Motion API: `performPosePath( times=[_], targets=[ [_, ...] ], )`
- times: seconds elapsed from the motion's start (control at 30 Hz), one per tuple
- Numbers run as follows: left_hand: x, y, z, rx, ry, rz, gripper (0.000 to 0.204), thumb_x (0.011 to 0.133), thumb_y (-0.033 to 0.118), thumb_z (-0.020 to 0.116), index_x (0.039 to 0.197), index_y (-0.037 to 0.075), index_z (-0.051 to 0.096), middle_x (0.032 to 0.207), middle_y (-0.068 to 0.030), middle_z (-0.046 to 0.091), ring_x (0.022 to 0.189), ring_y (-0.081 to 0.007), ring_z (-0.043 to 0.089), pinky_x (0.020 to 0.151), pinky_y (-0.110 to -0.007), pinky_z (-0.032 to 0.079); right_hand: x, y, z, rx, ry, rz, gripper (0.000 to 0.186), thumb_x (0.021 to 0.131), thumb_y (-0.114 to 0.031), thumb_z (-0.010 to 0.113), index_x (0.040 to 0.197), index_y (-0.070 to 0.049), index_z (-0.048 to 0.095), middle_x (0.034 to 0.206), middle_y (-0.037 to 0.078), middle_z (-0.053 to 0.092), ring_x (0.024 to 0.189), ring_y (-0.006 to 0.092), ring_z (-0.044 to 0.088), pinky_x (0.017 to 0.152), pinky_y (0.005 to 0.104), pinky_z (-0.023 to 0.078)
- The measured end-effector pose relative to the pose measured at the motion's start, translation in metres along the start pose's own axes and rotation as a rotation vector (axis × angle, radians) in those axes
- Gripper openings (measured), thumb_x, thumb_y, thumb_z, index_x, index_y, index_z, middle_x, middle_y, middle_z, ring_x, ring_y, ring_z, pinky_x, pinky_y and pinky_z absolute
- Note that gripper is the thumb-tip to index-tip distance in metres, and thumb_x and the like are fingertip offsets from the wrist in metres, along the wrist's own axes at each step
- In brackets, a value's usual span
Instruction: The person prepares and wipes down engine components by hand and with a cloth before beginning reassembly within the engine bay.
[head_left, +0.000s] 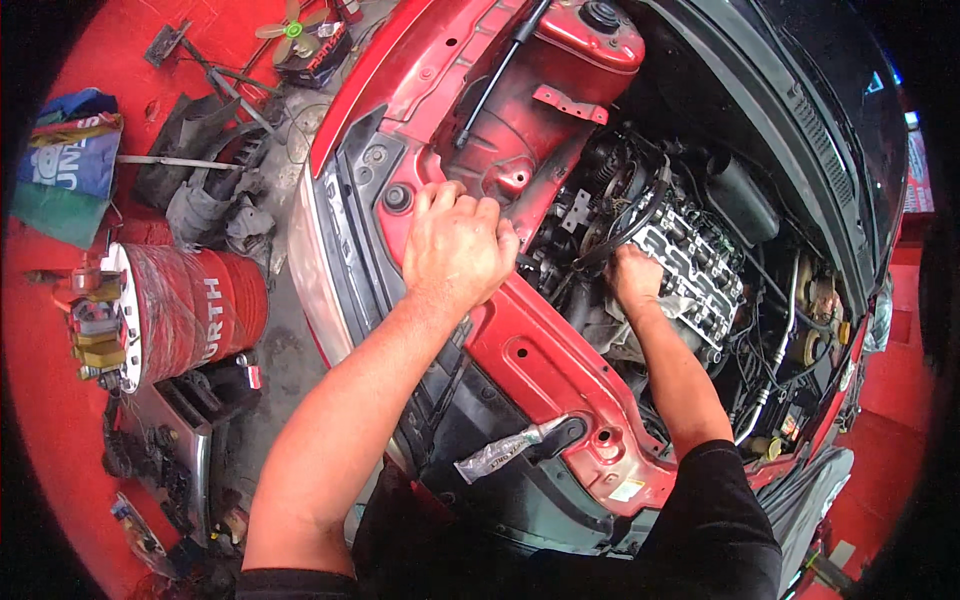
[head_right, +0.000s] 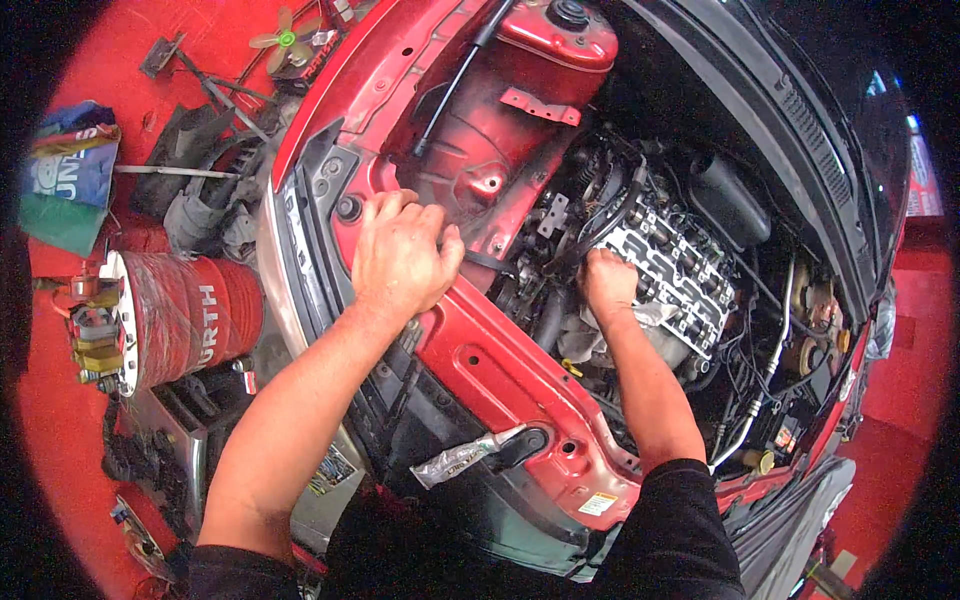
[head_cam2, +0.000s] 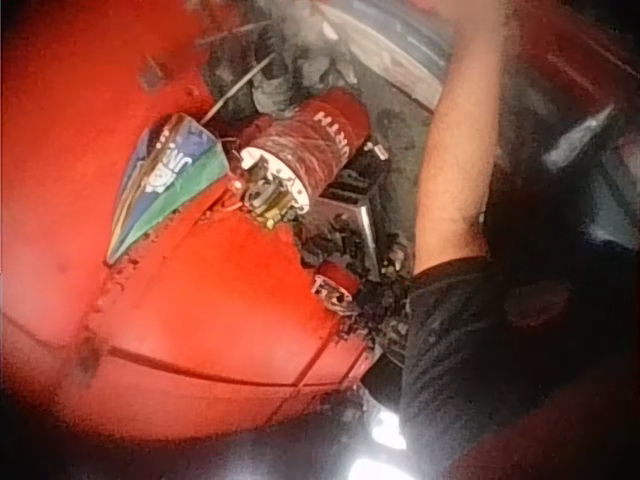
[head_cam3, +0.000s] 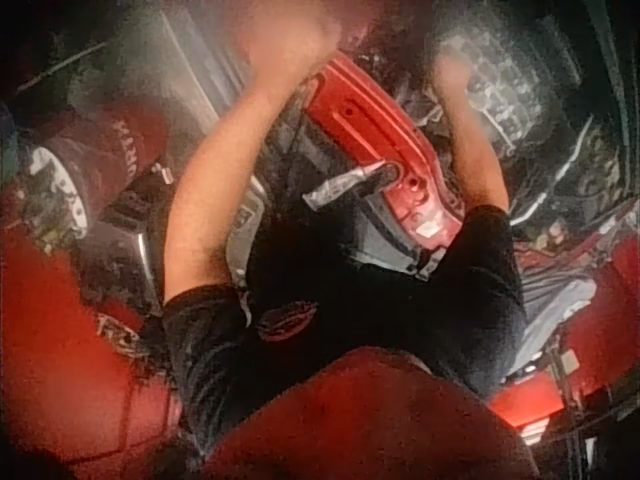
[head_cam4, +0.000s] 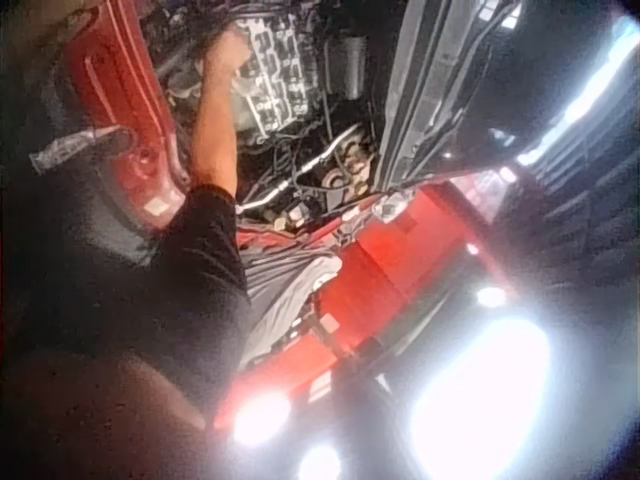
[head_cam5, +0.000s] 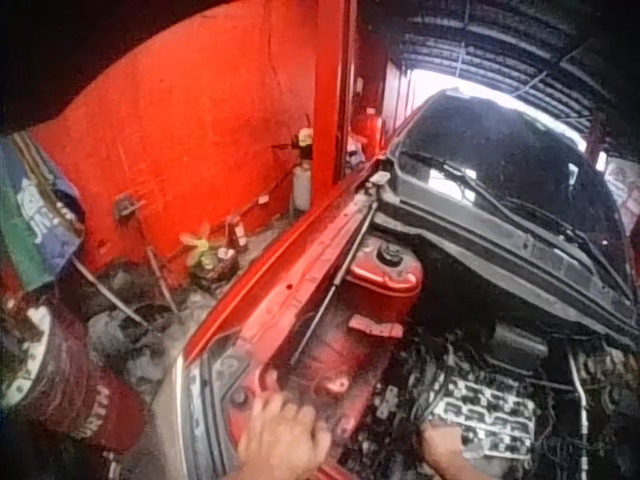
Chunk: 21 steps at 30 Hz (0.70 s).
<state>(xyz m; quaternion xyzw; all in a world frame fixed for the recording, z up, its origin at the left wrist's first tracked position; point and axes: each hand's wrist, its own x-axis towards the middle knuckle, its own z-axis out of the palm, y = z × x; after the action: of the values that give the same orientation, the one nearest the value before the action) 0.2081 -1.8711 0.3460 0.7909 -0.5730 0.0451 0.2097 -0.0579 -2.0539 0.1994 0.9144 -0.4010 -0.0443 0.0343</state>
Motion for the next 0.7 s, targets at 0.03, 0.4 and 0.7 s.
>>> performPosePath(
  times=[0.03,0.4,0.7],
  targets=[
    [0.000,0.000,0.000,0.005,0.005,0.004,0.027,0.085,0.027,0.063,0.085,0.000,0.069,0.093,-0.0204,0.069,0.107,-0.0345,0.060,0.100,-0.049,0.041,-0.001,-0.002,0.000,0.003,0.007,0.007,0.018,0.077,-0.023,0.071,0.087,-0.009,0.066,0.086,0.010,0.070,0.081,0.0294,0.071,0.074,0.0454,0.055],
    [0.001,0.001,-0.001,0.042,-0.017,0.027,0.025,0.086,0.026,0.062,0.084,0.001,0.069,0.091,-0.0183,0.070,0.106,-0.0338,0.061,0.098,-0.049,0.041,-0.003,-0.006,0.003,0.015,0.014,0.027,0.013,0.081,-0.019,0.064,0.090,-0.010,0.066,0.091,0.010,0.071,0.084,0.0285,0.072,0.076,0.0439,0.055],
    [0.001,0.000,0.000,0.056,-0.045,0.028,0.026,0.086,0.026,0.062,0.087,0.002,0.070,0.093,-0.0178,0.071,0.110,-0.0337,0.060,0.100,-0.049,0.040,-0.003,-0.016,0.005,-0.026,-0.028,0.109,0.013,0.083,-0.015,0.062,0.094,-0.010,0.066,0.094,0.009,0.071,0.089,0.0256,0.073,0.077,0.0428,0.055]
  ],
)
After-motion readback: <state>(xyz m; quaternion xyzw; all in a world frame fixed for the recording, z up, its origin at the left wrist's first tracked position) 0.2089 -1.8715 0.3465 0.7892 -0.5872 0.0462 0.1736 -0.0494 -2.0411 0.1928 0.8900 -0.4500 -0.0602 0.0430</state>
